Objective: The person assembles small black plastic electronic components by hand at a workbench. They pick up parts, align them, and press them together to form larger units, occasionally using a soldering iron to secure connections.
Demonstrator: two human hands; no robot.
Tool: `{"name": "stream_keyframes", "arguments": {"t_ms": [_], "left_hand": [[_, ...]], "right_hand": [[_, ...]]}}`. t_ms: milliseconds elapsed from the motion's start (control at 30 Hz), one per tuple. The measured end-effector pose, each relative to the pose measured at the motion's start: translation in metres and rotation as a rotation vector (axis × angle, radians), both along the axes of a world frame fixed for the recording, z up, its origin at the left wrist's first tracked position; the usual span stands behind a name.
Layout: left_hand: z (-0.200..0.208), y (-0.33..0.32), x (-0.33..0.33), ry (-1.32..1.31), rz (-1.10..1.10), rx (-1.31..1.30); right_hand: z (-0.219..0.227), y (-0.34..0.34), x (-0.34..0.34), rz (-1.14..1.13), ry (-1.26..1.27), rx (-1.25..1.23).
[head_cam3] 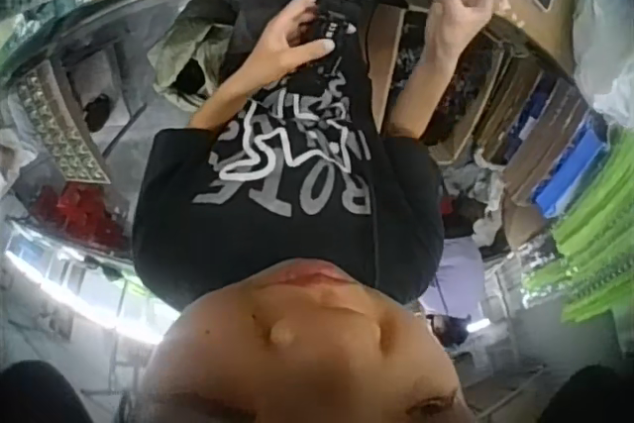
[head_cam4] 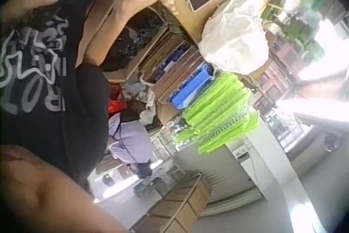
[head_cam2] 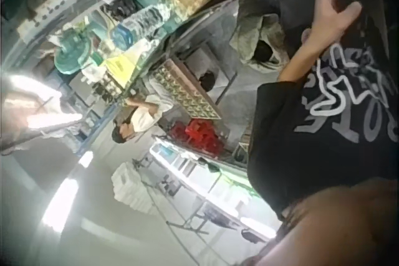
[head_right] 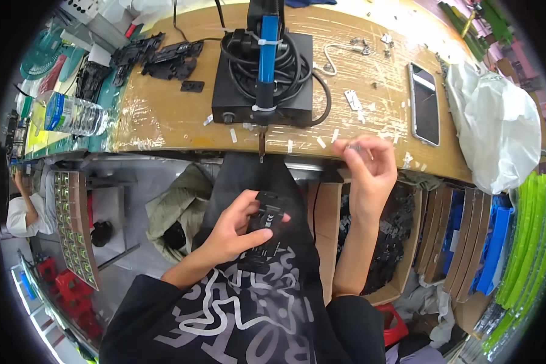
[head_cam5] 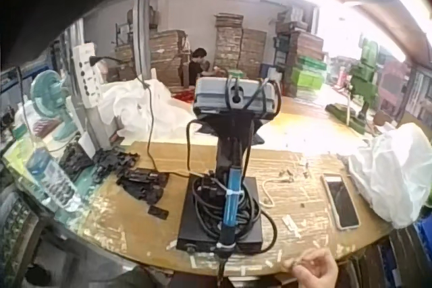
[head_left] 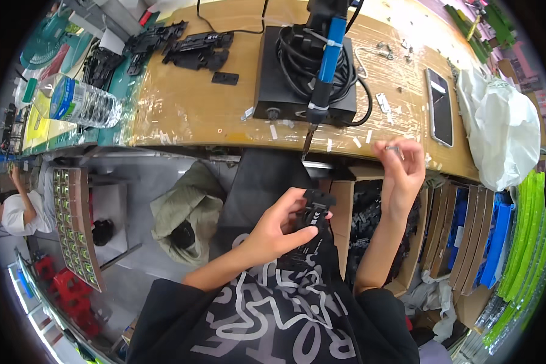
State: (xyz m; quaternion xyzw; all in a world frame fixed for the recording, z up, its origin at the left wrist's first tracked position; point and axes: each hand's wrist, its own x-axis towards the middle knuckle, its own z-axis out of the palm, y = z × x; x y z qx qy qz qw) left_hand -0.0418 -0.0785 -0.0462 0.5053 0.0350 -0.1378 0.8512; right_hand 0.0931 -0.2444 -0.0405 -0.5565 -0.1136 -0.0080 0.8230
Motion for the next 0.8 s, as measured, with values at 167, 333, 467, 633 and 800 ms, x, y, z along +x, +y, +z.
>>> {"name": "stream_keyframes", "arguments": {"t_ms": [167, 333, 467, 633, 800], "left_hand": [[0.003, -0.003, 0.005, 0.046, 0.029, 0.002], [0.001, -0.001, 0.008, 0.09, -0.014, 0.065], [0.001, -0.001, 0.01, 0.071, -0.043, 0.135], [-0.005, 0.004, 0.009, 0.09, -0.08, 0.174], [0.001, 0.007, 0.009, 0.11, -0.139, 0.301]], "right_hand": [[-0.008, -0.007, -0.024, 0.24, -0.115, -0.113], [0.003, -0.012, -0.033, 0.401, -0.07, -0.303], [0.002, -0.014, -0.033, 0.396, -0.139, -0.448], [-0.003, -0.012, -0.029, 0.46, -0.186, -0.452], [-0.009, -0.006, -0.031, 0.497, -0.205, -0.465]]}}
